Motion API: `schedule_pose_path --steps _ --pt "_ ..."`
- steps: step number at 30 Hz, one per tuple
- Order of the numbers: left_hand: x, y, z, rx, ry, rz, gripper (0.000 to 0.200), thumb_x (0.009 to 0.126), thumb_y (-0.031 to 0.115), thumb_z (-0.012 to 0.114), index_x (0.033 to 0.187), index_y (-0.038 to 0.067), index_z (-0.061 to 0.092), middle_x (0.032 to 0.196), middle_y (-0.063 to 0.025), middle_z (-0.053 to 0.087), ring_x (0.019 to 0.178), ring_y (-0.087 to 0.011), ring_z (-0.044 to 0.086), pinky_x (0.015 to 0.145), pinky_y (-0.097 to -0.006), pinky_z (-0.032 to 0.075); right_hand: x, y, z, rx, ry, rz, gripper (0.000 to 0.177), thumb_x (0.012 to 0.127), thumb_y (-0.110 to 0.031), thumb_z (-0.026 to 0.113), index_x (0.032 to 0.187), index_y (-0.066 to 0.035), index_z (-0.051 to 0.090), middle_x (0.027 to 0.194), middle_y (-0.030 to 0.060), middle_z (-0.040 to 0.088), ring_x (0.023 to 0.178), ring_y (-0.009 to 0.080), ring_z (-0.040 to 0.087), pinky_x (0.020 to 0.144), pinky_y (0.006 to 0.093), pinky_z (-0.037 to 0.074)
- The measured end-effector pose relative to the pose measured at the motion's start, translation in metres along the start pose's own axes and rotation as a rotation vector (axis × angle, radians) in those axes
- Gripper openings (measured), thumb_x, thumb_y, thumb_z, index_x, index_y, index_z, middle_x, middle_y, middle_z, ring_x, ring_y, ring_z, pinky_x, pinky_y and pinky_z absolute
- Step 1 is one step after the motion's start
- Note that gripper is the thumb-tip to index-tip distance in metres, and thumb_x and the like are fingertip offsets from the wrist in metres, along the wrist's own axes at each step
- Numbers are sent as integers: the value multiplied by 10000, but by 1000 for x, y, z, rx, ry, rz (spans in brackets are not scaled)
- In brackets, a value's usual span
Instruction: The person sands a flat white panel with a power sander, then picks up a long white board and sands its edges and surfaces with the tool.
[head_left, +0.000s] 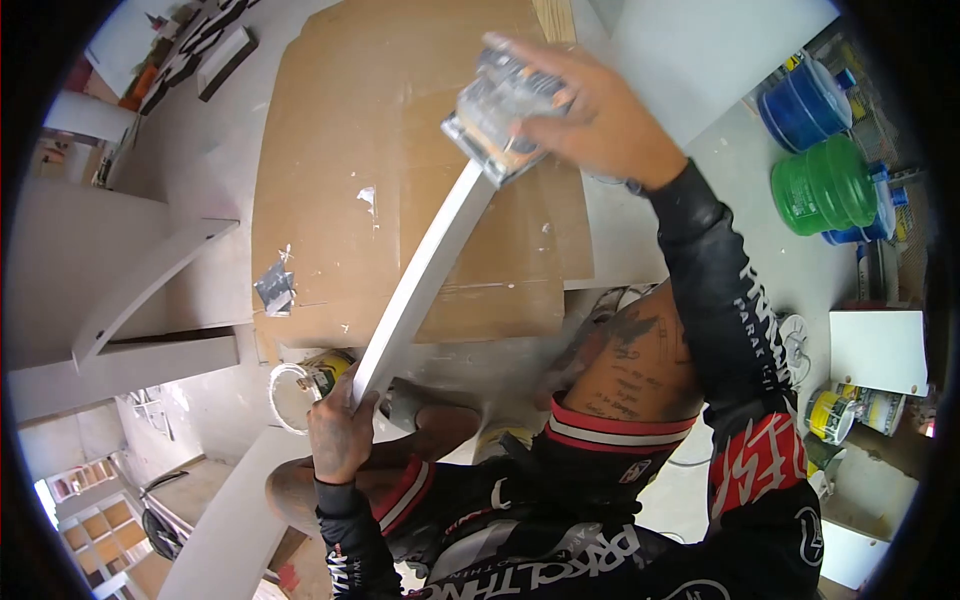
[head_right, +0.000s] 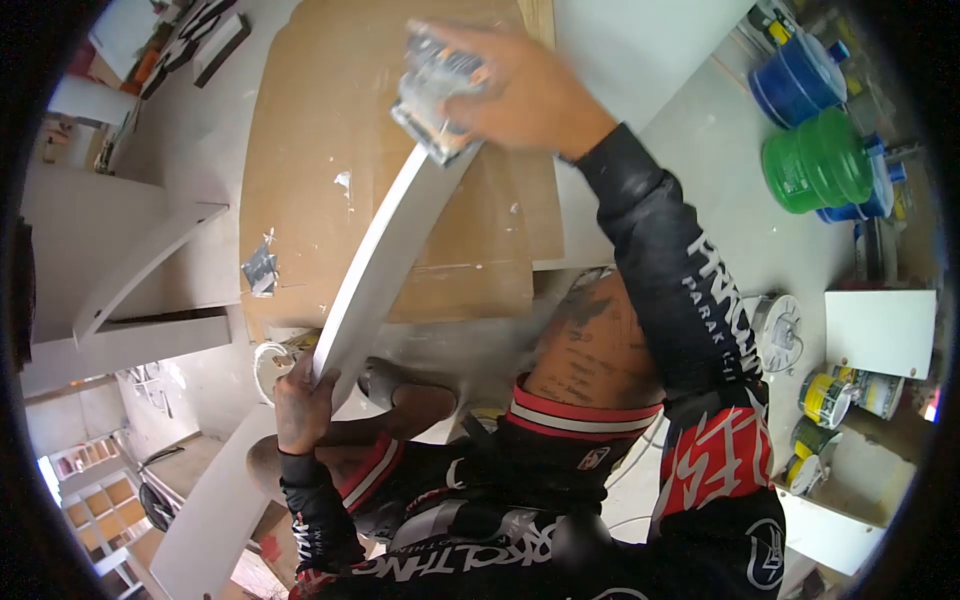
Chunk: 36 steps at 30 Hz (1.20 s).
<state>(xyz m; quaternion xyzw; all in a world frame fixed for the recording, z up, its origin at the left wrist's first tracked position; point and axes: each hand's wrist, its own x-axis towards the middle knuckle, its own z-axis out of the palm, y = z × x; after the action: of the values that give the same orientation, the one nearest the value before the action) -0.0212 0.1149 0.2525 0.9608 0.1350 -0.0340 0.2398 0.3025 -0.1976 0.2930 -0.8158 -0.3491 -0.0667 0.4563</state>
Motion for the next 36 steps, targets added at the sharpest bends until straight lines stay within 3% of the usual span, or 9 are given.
schedule_pose_path --steps 3,5,8,16,21,23,26,30,36 --pt "6 -8 -3 -36 -31 -59 359 873 152 730 1216 56 686 898 -262 719 835 -426 723 734 -466 565 -21 -51 23 -2 -109 -35 758 805 -125 772 1515 -219 523 1224 165 596 1140 314 594 985 370 500" --pt "10 -8 -7 -32 -37 -62 348 868 152 735 1198 49 692 903 -258 723 842 -420 726 741 -461 566 -40 -70 52 38 -29 -128 677 796 -182 758 1448 -229 582 1251 221 571 950 376 687 839 452 580" --pt "16 -4 -13 -34 -34 -92 325 853 156 754 1149 30 705 912 -243 733 847 -393 738 749 -440 565 -56 -104 69 86 -96 -133 688 788 -158 754 1448 -250 581 1243 215 557 925 371 699 819 459 588" --pt "24 -31 -15 -167 -90 -125 326 870 107 727 1176 4 684 964 -187 758 873 -274 747 797 -379 565 -25 -54 62 58 55 -142 718 785 -138 739 1464 -292 565 1205 211 571 977 380 691 886 445 567" --pt "32 -17 -26 -145 -135 -91 341 875 100 716 1196 -8 673 992 -185 762 897 -265 747 814 -372 567 16 9 27 12 68 44 763 824 -123 745 1523 -309 503 1306 168 535 1145 336 638 971 414 557" --pt "33 -23 -26 -155 -155 -114 344 877 99 713 1201 -9 672 994 -183 763 901 -256 747 816 -372 567 29 28 15 278 90 182 743 842 -85 730 1521 -287 507 1309 163 523 1185 317 623 970 386 579" --pt "33 -29 -23 -175 -165 -124 346 880 96 708 1207 -10 669 1000 -181 764 907 -243 744 821 -370 566 35 45 17 115 249 86 754 860 -44 710 1537 -283 480 1327 161 502 1193 311 620 961 373 596" --pt "33 -26 -24 -184 -155 -144 345 886 91 700 1212 -15 662 1018 -179 764 912 -235 737 827 -367 565 20 32 35 264 134 38 791 857 -65 726 1555 -309 446 1362 158 484 1183 309 620 978 390 587" --pt "37 -24 -27 -195 -180 -176 352 887 82 697 1221 -18 655 1035 -178 760 916 -222 728 831 -360 564 -33 -53 72 85 -26 -95 791 818 -127 741 1542 -279 460 1365 195 478 1131 366 653 929 402 591"
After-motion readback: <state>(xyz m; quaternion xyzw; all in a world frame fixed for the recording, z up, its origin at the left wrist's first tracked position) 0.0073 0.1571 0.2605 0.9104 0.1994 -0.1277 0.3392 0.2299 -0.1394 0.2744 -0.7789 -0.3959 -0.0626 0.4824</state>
